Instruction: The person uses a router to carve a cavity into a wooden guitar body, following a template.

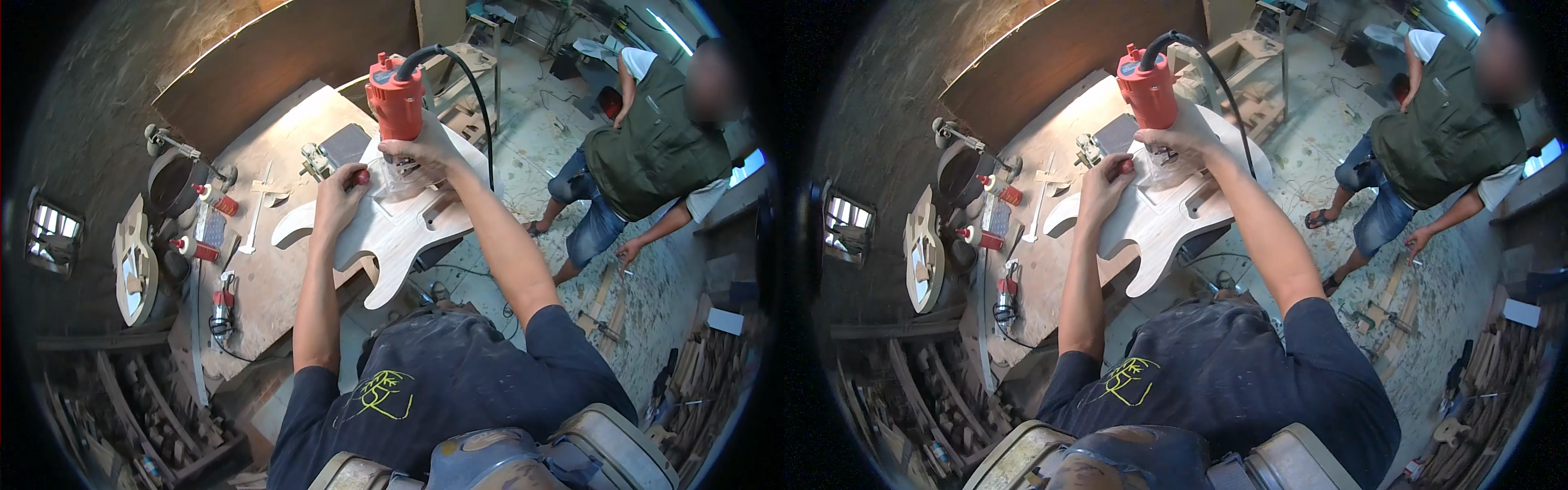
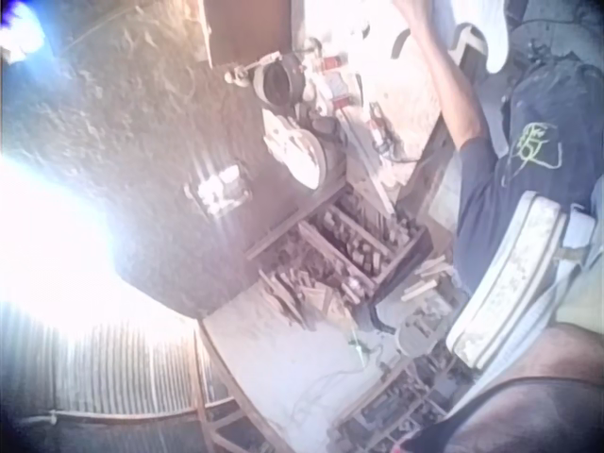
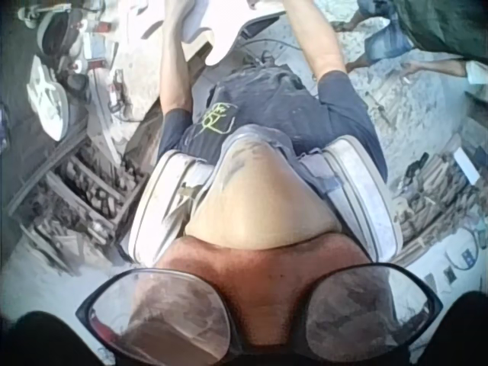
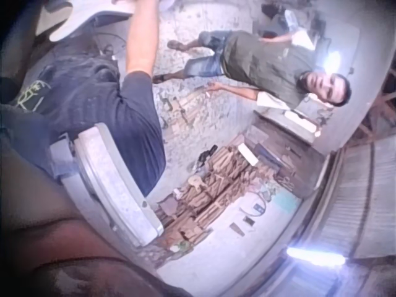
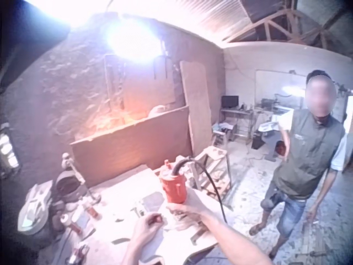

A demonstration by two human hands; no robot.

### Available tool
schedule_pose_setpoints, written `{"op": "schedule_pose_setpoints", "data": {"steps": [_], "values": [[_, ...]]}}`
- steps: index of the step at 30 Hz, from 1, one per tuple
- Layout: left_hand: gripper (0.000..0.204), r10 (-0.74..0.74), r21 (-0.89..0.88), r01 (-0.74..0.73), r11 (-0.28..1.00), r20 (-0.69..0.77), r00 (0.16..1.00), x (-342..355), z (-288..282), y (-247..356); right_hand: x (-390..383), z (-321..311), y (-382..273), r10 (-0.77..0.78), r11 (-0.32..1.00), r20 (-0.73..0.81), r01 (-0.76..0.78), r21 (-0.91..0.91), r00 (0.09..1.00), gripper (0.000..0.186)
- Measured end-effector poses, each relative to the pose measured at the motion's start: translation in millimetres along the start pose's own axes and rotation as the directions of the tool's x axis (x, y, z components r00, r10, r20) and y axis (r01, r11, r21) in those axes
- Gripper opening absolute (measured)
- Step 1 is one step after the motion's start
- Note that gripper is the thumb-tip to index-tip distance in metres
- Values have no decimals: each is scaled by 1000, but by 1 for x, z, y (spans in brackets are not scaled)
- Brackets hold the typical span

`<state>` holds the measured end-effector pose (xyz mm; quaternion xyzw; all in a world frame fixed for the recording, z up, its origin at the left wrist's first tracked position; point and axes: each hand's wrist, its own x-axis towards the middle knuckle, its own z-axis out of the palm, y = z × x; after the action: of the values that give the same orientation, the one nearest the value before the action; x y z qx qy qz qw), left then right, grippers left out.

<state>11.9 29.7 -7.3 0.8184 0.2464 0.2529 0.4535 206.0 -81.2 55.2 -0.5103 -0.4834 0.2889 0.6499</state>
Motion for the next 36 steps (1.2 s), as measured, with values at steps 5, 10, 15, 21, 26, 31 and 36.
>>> {"op": "schedule_pose_setpoints", "data": {"steps": [5, 10, 15, 21, 26, 31, 36], "values": [[30, 45, -66, -46, 997, -10, 999, 1, 5, -8, 2, -14, 20, -20, 996, -4, 19, -90, 1000, 66], [30, -14, 39, 13, 999, 7, 1000, -1, 1, -10, 9, -13, 40, -172, 983, 16, 173, -65, 985, 67], [30, 34, -118, -31, 993, 25, 999, -6, -6, -10, -2, 2, 7, -108, 986, -30, 103, -130, 994, 62], [30, 20, -85, -19, 996, 13, 1000, -10, -10, -12, -1, 4, 14, -101, 982, -8, 98, -158, 995, 69], [32, 47, 60, -46, 997, -1, 999, -12, -10, -19, -4, 5, 24, 99, 992, 59, -104, 75, 993, 82], [30, 8, -54, -8, 999, 16, 1000, -5, 2, -6, -5, -9, 13, 85, 992, 22, -82, -92, 996, 71], [31, 2, 26, -2, 1000, -1, 1000, -13, -9, -5, -8, 11, -9, 121, 988, 14, -120, -95, 993, 64]]}}
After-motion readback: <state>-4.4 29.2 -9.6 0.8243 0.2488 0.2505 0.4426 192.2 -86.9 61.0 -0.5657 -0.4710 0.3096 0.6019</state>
